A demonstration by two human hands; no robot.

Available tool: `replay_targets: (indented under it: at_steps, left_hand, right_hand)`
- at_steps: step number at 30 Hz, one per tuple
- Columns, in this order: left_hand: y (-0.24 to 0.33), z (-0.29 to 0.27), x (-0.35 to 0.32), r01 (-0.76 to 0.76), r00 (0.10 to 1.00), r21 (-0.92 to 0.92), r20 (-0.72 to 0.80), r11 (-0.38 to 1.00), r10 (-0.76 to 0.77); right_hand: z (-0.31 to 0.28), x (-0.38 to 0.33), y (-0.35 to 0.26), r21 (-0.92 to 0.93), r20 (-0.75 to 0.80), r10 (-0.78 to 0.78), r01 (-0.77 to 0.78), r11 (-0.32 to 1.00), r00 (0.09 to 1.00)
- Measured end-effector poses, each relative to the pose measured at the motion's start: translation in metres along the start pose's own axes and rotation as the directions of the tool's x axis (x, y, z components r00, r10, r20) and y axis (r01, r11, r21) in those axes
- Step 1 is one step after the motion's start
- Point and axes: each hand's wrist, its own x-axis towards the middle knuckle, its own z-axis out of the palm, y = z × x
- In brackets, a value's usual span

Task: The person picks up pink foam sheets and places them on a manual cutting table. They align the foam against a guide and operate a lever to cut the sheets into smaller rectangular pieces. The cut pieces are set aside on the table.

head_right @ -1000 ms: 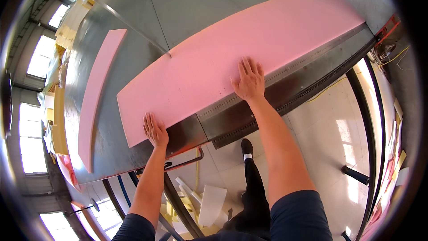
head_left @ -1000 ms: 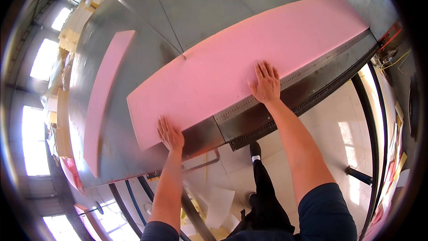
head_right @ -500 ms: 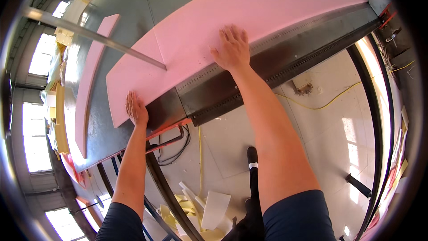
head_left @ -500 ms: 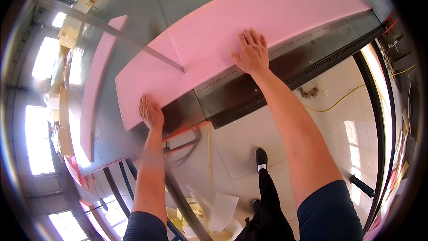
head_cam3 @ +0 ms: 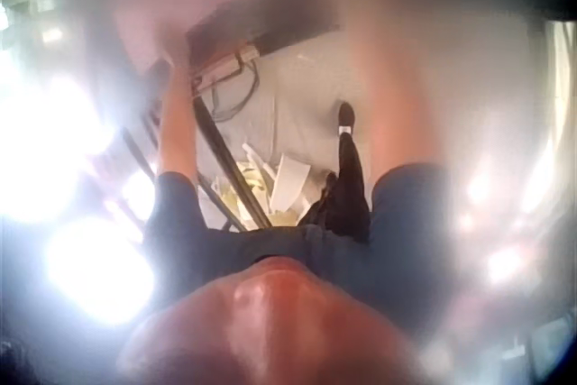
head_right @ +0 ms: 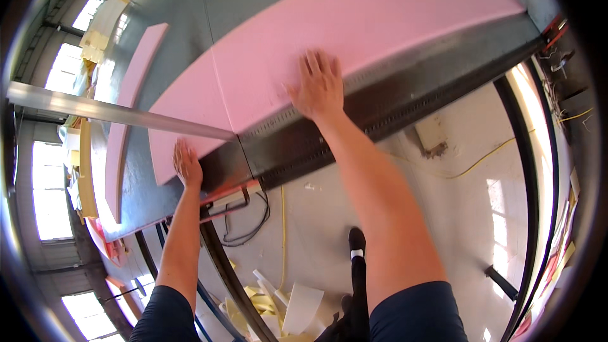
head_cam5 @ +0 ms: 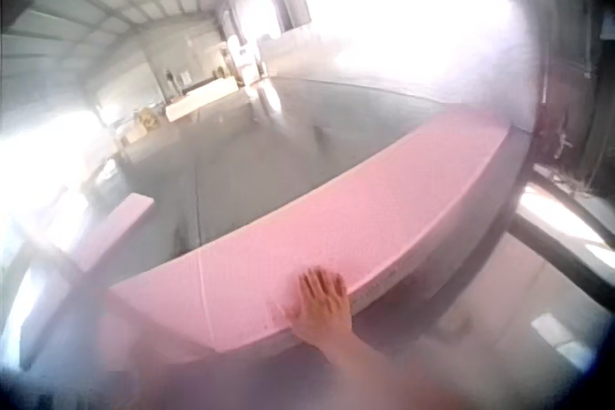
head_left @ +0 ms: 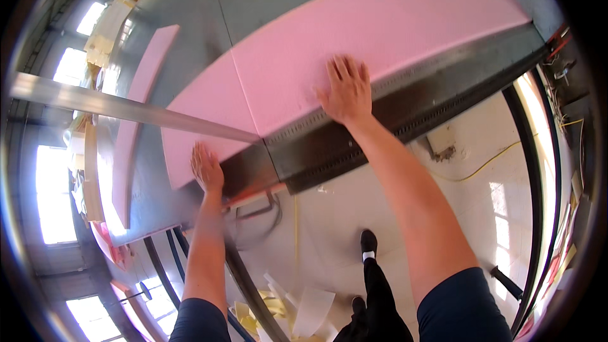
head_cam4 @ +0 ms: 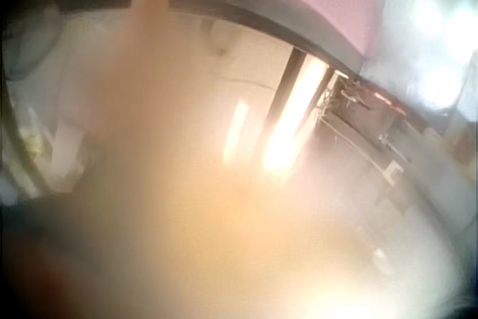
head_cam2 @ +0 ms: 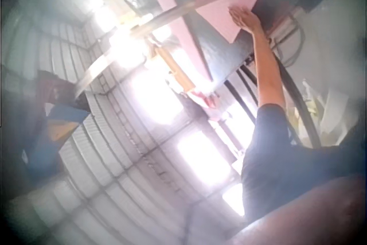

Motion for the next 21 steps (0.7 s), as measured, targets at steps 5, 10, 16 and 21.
replay_targets:
  at_steps: [5, 10, 16, 21]
  left_hand:
    - [0.017, -0.015, -0.012, 0.021, 0.997, 0.026, 0.073, 0.999, -0.023]
    - [0.031, -0.029, -0.012, 0.054, 0.991, 0.003, 0.121, 0.999, -0.054]
    - [0.035, -0.033, -0.014, 0.080, 0.984, -0.006, 0.159, 0.997, -0.078]
    - [0.041, -0.040, -0.013, 0.090, 0.980, -0.047, 0.184, 0.995, -0.080]
  right_hand:
    - [-0.003, -0.014, 0.001, -0.029, 0.054, 0.021, -0.020, 0.999, 0.998]
    - [-0.009, -0.011, 0.002, -0.072, 0.116, 0.039, -0.031, 0.997, 0.993]
    - [-0.019, -0.010, -0.003, -0.090, 0.177, 0.040, -0.024, 0.996, 0.983]
    - [-0.020, -0.012, -0.003, -0.136, 0.206, 0.040, -0.012, 0.991, 0.978]
